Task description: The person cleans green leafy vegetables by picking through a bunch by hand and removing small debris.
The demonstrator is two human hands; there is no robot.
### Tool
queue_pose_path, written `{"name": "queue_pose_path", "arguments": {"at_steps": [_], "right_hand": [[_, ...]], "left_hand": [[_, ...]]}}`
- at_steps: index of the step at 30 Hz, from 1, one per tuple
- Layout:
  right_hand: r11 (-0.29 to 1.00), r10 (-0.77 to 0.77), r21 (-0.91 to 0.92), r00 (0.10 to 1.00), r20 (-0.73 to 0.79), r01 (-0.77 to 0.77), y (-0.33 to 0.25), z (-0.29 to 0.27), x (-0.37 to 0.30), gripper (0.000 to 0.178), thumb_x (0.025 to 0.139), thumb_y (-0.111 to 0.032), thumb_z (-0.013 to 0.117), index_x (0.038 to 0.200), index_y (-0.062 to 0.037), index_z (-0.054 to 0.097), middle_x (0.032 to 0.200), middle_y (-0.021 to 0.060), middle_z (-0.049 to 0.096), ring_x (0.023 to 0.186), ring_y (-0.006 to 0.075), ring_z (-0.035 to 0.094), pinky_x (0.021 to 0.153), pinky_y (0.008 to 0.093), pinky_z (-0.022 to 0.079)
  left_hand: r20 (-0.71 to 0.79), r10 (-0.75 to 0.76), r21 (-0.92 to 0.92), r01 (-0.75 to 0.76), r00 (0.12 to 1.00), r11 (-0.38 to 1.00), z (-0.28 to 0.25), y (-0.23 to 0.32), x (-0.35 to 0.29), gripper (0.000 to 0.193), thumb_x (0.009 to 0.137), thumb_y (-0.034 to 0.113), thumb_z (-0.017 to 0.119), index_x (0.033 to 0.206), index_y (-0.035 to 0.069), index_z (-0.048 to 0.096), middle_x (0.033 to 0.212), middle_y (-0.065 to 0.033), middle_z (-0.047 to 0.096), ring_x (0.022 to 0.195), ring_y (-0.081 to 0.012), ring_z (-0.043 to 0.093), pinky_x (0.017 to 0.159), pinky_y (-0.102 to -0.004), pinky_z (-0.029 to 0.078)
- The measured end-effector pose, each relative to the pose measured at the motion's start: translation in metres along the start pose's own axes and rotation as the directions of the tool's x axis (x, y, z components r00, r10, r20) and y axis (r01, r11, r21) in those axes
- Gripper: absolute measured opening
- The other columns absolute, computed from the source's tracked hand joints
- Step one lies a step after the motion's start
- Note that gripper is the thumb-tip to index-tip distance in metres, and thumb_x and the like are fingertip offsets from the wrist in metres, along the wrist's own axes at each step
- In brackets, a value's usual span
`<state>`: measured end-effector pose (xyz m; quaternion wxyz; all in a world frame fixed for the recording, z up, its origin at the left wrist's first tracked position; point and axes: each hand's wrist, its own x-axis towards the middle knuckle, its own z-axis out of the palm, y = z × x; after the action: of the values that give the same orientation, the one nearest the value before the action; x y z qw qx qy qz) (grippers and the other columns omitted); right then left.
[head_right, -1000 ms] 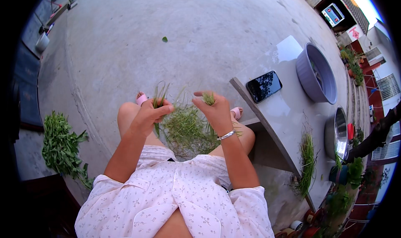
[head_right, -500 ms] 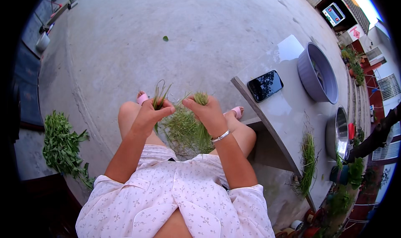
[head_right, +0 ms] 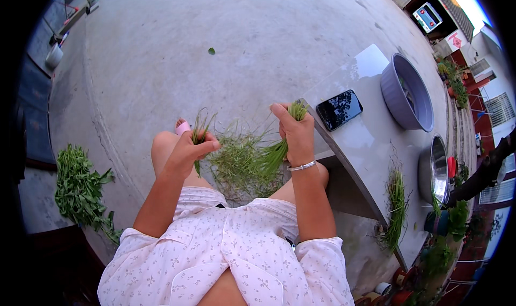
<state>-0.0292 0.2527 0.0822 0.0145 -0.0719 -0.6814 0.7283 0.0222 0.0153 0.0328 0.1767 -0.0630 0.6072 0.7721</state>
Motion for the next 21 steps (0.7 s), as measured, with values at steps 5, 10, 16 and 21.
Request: {"name": "queue_pose_path", "arguments": {"at_steps": [5, 10, 16, 21], "right_hand": [[0.780, -0.149, -0.584, 0.973, 0.178, 0.227, 0.014, -0.008, -0.002, 0.022, 0.081, -0.023, 0.073, 0.087, -0.0025, 0.070, 0.062, 0.0009, 0.060, 0.053, 0.0094, 0.051, 0.051, 0.0265, 0.040], [0.833, -0.297, -0.407, 0.924, 0.242, 0.375, 0.013, 0.015, -0.010, 0.018, 0.081, -0.016, 0.072, 0.094, -0.0028, 0.071, 0.078, 0.0084, 0.070, 0.066, 0.0098, 0.060, 0.061, 0.0256, 0.046], [0.910, -0.183, -0.298, 0.923, 0.339, 0.290, 0.013, 0.024, -0.011, 0.017, 0.084, -0.012, 0.071, 0.095, 0.0003, 0.071, 0.077, 0.0015, 0.067, 0.072, 0.0034, 0.054, 0.062, 0.0215, 0.045], [0.739, -0.347, -0.451, 0.856, 0.383, 0.501, 0.016, 0.025, -0.011, 0.013, 0.082, -0.013, 0.071, 0.091, -0.0039, 0.070, 0.074, 0.0092, 0.067, 0.065, 0.0149, 0.062, 0.058, 0.0274, 0.047]], "left_hand": [[0.044, -0.049, -0.060, 0.052, 0.998, 0.997, -0.001, 0.003, 0.000, 0.013, 0.079, 0.014, 0.072, 0.077, 0.008, 0.061, 0.063, 0.0086, 0.045, 0.052, -0.0011, 0.032, 0.047, -0.0202, 0.021], [0.091, -0.075, -0.155, 0.089, 0.993, 0.984, -0.005, 0.002, 0.000, 0.012, 0.080, 0.014, 0.071, 0.079, 0.006, 0.062, 0.066, 0.0060, 0.051, 0.051, -0.0006, 0.034, 0.045, -0.0179, 0.023], [0.111, -0.101, -0.239, 0.125, 0.989, 0.963, -0.002, 0.006, -0.002, 0.015, 0.080, 0.015, 0.070, 0.080, 0.005, 0.059, 0.067, 0.0038, 0.054, 0.049, -0.0014, 0.033, 0.045, -0.0174, 0.025], [0.164, -0.114, -0.308, 0.161, 0.980, 0.938, -0.008, 0.005, 0.000, 0.016, 0.081, 0.018, 0.069, 0.079, 0.006, 0.059, 0.063, 0.0061, 0.046, 0.050, -0.0015, 0.033, 0.046, -0.0189, 0.025]]}}
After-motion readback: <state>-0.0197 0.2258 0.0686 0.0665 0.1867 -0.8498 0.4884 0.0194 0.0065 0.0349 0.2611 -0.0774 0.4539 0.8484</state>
